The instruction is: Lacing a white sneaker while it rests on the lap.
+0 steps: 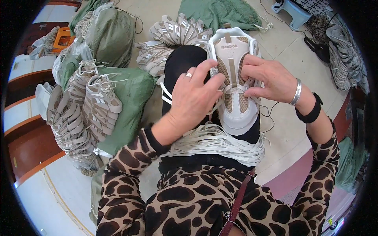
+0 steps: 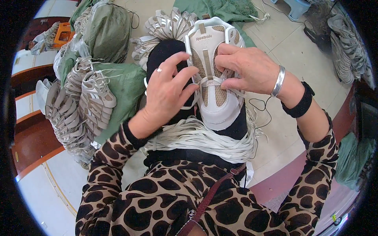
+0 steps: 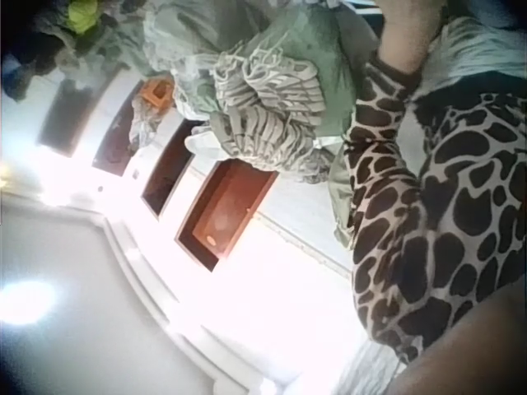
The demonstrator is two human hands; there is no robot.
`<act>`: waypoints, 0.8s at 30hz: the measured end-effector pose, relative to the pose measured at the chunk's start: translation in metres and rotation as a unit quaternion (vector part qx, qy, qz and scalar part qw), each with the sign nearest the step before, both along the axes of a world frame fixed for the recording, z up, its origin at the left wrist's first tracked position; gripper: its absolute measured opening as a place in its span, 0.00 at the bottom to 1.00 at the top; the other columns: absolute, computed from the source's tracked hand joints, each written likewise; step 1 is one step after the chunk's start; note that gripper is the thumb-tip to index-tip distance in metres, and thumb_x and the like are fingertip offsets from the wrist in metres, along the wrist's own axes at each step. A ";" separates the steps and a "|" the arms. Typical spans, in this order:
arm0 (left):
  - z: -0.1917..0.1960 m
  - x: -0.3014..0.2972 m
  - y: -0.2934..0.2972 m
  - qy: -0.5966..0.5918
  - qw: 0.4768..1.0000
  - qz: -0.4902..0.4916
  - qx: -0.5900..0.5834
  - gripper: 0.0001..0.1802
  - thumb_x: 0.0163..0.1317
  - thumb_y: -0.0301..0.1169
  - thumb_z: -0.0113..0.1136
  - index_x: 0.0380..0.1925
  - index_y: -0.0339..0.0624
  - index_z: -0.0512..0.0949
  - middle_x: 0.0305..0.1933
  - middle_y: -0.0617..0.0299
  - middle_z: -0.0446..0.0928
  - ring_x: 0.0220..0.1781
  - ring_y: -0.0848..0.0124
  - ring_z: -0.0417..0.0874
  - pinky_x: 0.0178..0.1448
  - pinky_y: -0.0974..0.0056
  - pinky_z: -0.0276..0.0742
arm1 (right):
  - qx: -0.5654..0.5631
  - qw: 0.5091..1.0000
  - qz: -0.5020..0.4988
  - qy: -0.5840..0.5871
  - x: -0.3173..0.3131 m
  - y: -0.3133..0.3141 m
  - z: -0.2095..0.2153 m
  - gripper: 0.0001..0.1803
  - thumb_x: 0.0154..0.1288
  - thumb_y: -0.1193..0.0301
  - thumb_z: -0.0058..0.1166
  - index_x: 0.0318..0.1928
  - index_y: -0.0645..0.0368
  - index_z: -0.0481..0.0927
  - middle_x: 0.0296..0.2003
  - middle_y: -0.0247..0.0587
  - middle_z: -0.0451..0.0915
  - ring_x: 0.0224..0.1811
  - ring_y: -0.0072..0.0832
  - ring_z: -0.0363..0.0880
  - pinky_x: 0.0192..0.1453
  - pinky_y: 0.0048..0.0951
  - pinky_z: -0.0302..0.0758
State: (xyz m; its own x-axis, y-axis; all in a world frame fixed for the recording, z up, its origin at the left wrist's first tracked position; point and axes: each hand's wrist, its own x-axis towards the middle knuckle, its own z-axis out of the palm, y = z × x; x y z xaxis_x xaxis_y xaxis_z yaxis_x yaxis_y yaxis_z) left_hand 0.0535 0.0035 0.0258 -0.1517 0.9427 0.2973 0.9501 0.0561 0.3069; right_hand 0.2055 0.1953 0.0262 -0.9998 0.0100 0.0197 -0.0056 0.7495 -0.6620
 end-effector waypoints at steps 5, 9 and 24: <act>0.010 -0.021 0.019 -0.024 0.978 -0.155 -0.141 0.18 0.46 0.33 0.70 0.36 0.45 0.74 0.44 0.62 0.73 0.34 0.59 0.80 0.35 0.58 0.76 | 0.003 1.000 0.007 0.003 -0.002 -0.003 0.002 0.18 0.49 0.66 0.67 0.34 0.58 0.70 0.37 0.38 0.71 0.36 0.43 0.76 0.38 0.41 0.72; 0.010 -0.038 0.023 -0.118 0.954 -0.202 -0.188 0.18 0.46 0.34 0.71 0.36 0.45 0.76 0.39 0.61 0.75 0.35 0.58 0.80 0.34 0.57 0.76 | 0.019 1.000 0.014 -0.018 -0.004 -0.006 0.004 0.19 0.48 0.66 0.67 0.34 0.57 0.70 0.38 0.38 0.72 0.37 0.43 0.77 0.38 0.41 0.73; -0.007 -0.029 0.011 -0.046 0.979 -0.163 -0.115 0.13 0.52 0.39 0.68 0.34 0.49 0.77 0.33 0.64 0.74 0.29 0.61 0.81 0.29 0.61 0.75 | 0.013 1.000 0.010 0.004 -0.004 -0.006 0.001 0.18 0.49 0.66 0.67 0.34 0.57 0.70 0.37 0.37 0.71 0.37 0.42 0.77 0.38 0.42 0.73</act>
State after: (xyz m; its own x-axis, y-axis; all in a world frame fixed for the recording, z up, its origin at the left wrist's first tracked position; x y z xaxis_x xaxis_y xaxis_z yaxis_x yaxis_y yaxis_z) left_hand 0.0248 0.0148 0.0192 0.1518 0.9859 0.0699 0.8977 -0.1671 0.4076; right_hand 0.2012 0.1889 0.0276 -0.9995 -0.0116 0.0287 -0.0273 0.7666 -0.6416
